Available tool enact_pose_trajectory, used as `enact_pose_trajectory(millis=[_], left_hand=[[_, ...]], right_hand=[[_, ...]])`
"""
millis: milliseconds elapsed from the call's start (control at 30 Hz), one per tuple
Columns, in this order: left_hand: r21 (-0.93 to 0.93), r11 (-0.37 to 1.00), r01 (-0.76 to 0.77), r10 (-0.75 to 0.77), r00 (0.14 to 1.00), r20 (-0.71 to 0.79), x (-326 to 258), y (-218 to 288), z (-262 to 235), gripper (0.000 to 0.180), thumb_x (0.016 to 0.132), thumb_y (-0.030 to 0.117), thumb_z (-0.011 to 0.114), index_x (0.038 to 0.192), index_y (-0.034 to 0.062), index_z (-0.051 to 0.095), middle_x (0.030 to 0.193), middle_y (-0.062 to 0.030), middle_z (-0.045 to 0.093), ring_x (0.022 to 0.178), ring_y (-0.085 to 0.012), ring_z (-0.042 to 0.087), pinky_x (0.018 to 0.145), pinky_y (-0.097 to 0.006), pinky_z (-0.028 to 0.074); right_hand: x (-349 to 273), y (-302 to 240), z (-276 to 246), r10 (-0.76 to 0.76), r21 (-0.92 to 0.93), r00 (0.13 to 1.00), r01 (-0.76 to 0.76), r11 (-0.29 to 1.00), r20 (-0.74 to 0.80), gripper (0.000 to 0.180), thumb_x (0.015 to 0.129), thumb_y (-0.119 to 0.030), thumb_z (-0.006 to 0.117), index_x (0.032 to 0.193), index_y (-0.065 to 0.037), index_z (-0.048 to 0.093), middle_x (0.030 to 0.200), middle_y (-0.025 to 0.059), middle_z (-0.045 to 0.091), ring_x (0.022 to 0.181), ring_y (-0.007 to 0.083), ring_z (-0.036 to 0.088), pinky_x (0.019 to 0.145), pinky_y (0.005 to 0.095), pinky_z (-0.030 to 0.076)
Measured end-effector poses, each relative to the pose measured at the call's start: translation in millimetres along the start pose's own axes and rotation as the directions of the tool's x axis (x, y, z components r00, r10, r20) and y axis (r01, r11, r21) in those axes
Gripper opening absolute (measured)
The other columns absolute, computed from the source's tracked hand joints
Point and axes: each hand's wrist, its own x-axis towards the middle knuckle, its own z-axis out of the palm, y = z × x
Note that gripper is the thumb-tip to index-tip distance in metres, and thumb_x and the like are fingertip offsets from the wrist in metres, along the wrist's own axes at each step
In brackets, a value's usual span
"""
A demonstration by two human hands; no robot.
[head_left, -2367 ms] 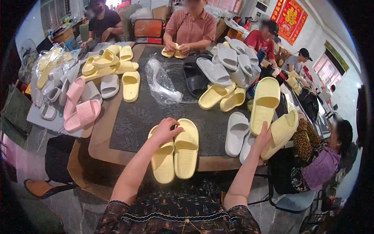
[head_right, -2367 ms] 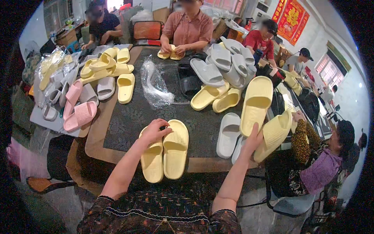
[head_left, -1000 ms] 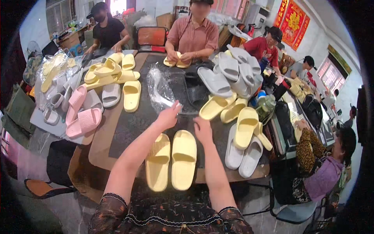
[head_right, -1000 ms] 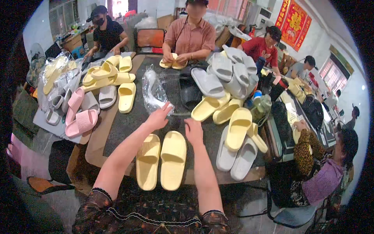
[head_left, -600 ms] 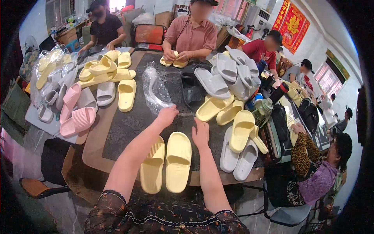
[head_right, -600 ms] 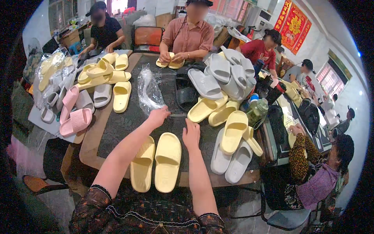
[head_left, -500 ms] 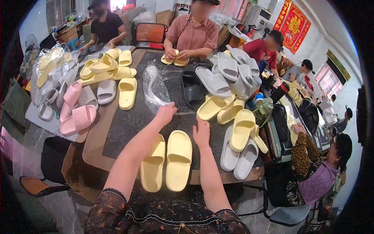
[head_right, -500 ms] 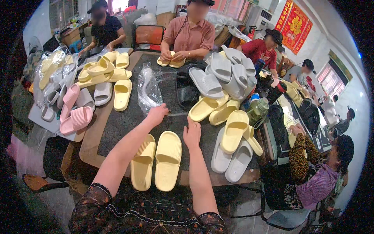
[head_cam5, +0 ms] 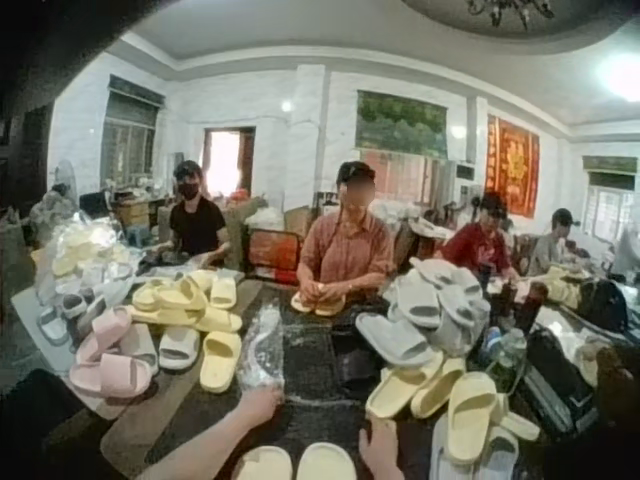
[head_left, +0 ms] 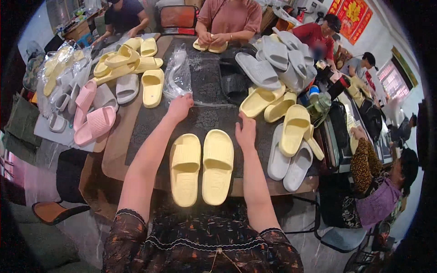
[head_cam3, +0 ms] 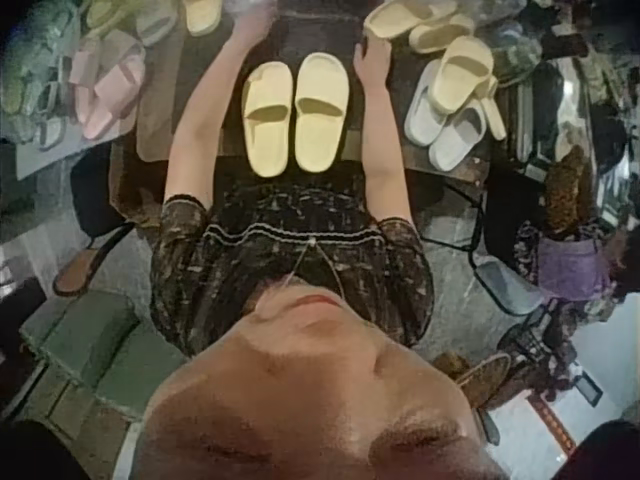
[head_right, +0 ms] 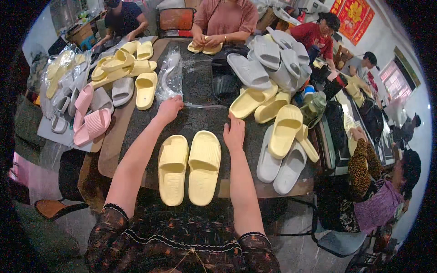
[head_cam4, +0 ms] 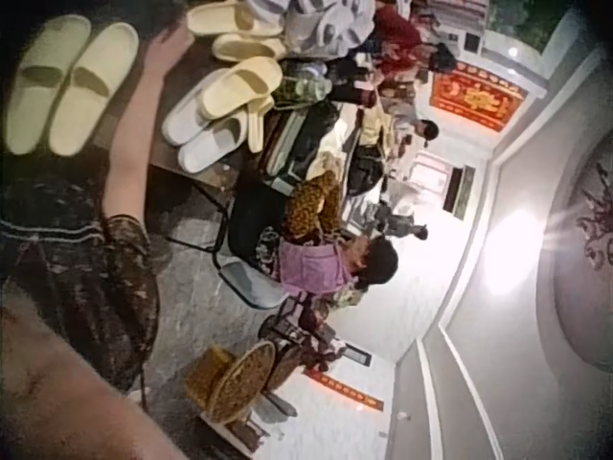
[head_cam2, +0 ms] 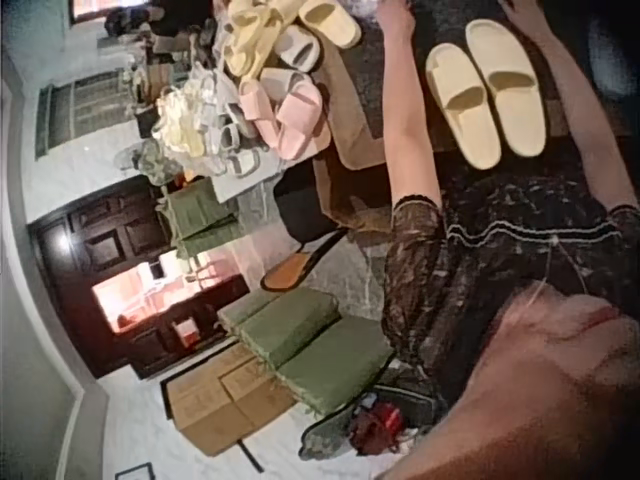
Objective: The person takes pairs of slide slippers and fastens them together with plastic tag loops by hand.
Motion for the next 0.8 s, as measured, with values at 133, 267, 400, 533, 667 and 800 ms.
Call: enact_pose_trajectory(millis=[133, 267, 400, 533, 667, 800], left_hand=[[0.028, 0.989, -0.146, 0.149, 0.981, -0.122, 3, 23, -6, 0.03, 0.077, 0.019, 0.062, 0.105, 0.0118, 0.064, 0.127, -0.0087, 0.054, 0.102, -0.0308, 0.056, 0.084, -0.043, 0.048], [0.136, 0.954, -0.266, 0.28, 0.954, -0.103, 10, 54, -5, 0.049, 0.072, 0.023, 0.066, 0.119, 0.0111, 0.057, 0.138, -0.0097, 0.047, 0.121, -0.0348, 0.045, 0.098, -0.048, 0.04], [0.036, 0.966, -0.255, 0.257, 0.96, -0.114, 16, 60, 19, 0.064, 0.078, 0.033, 0.064, 0.131, 0.0033, 0.046, 0.134, -0.0181, 0.047, 0.126, -0.0351, 0.04, 0.103, -0.048, 0.035], [-0.063, 0.978, -0.201, 0.203, 0.979, 0.033, 17, 52, 20, 0.064, 0.081, 0.039, 0.062, 0.131, 0.0024, 0.046, 0.127, -0.0189, 0.051, 0.121, -0.0355, 0.045, 0.1, -0.048, 0.038], [-0.168, 0.962, -0.214, 0.236, 0.964, 0.124, 14, 52, -2, 0.061, 0.081, 0.036, 0.065, 0.127, 0.0004, 0.049, 0.113, -0.0188, 0.055, 0.112, -0.0349, 0.05, 0.094, -0.043, 0.043], [-0.237, 0.905, -0.352, 0.375, 0.925, 0.057, 10, 46, 2, 0.043, 0.075, 0.02, 0.071, 0.113, 0.0029, 0.061, 0.103, -0.015, 0.057, 0.1, -0.0332, 0.054, 0.09, -0.04, 0.045]], right_hand=[[0, 1, -2, 0.037, 0.028, 0.999, -0.037, 0.999, -0.003, 0.047, 0.081, -0.002, 0.059, 0.127, -0.004, 0.049, 0.113, 0.0115, 0.06, 0.104, 0.0312, 0.05, 0.092, 0.0401, 0.043], [0, 5, -5, -0.013, 0.018, 1.0, 0.013, 1.0, 0.015, 0.046, 0.082, -0.002, 0.058, 0.127, -0.003, 0.049, 0.113, 0.0116, 0.06, 0.105, 0.0313, 0.05, 0.091, 0.0403, 0.043], [-2, 3, -2, -0.009, 0.014, 1.0, 0.009, 1.0, 0.026, 0.047, 0.082, -0.002, 0.058, 0.128, -0.003, 0.048, 0.114, 0.0138, 0.059, 0.105, 0.0324, 0.05, 0.091, 0.0409, 0.043], [-3, -3, 1, 0.079, 0.003, 0.997, -0.079, 0.997, 0.022, 0.052, 0.081, -0.003, 0.059, 0.131, -0.005, 0.046, 0.112, 0.0179, 0.056, 0.106, 0.0334, 0.05, 0.092, 0.0417, 0.044], [-4, 7, -2, 0.105, 0.019, 0.994, -0.105, 0.994, -0.002, 0.054, 0.081, -0.003, 0.061, 0.133, -0.004, 0.045, 0.116, 0.0197, 0.053, 0.111, 0.0341, 0.049, 0.093, 0.0418, 0.043], [-1, 6, -9, 0.124, 0.047, 0.992, -0.124, 0.991, -0.003, 0.054, 0.082, -0.005, 0.061, 0.134, -0.008, 0.044, 0.114, 0.0182, 0.054, 0.111, 0.0354, 0.049, 0.096, 0.0398, 0.042]])
